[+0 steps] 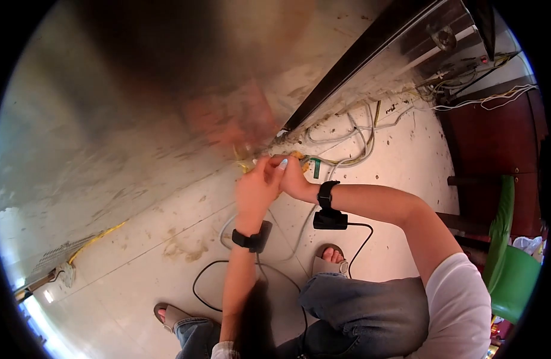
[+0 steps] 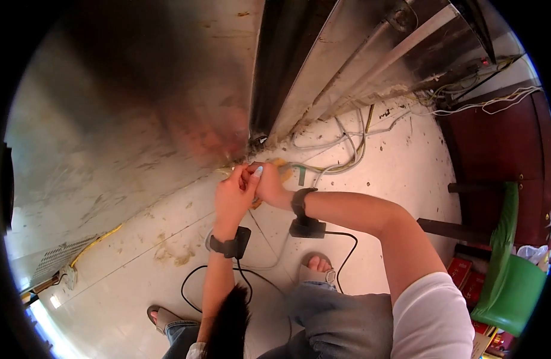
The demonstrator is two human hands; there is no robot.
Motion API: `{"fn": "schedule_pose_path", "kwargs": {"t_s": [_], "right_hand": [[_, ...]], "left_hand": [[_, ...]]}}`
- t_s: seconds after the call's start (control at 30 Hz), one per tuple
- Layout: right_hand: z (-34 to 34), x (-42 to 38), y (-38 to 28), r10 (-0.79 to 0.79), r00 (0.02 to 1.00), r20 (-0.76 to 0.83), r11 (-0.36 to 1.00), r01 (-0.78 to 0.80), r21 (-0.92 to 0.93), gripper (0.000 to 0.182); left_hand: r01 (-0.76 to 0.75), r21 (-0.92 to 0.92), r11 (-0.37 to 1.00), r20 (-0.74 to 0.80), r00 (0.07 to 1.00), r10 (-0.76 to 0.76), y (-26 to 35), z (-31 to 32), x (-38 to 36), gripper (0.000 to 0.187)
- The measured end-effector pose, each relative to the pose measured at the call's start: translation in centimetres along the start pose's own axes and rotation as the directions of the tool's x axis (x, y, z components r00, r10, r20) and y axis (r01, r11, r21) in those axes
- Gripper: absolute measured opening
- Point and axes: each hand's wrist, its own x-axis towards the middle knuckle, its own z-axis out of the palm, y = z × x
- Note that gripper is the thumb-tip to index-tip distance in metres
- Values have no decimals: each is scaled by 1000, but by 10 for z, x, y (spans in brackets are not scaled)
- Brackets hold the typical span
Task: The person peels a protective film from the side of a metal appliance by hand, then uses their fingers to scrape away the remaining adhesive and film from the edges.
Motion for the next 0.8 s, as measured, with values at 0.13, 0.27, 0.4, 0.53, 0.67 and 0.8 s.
{"fn": "schedule_pose_path", "kwargs": {"t_s": [0.13, 0.27, 0.4, 0.53, 0.67, 0.8], "right_hand": [[-8, -3, 8, -30, 997, 74, 982, 44, -185, 15], [-26, -16, -5, 132, 987, 87, 968, -109, -225, 19], [-32, -18, -28, 209, 967, 149, 955, -169, -243, 28], [-24, -5, -11, 215, 969, 124, 963, -189, -192, 35], [-16, 16, -17, 391, 913, 118, 918, -377, -119, 36], [-12, 33, -14, 500, 865, 50, 863, -492, -114, 38]], "left_hand": [[48, 72, 996, 70, 996, -53, -3, -2, -3, 37], [96, 12, 995, 103, 990, -96, -13, -4, -12, 41], [127, -110, 986, 97, 988, -117, -16, -2, -22, 42], [117, -250, 961, 51, 993, -108, -23, -1, -35, 41], [169, -252, 953, -3, 984, -176, -33, -3, -45, 43], [233, -298, 926, -6, 969, -246, -33, -10, -48, 41]]}}
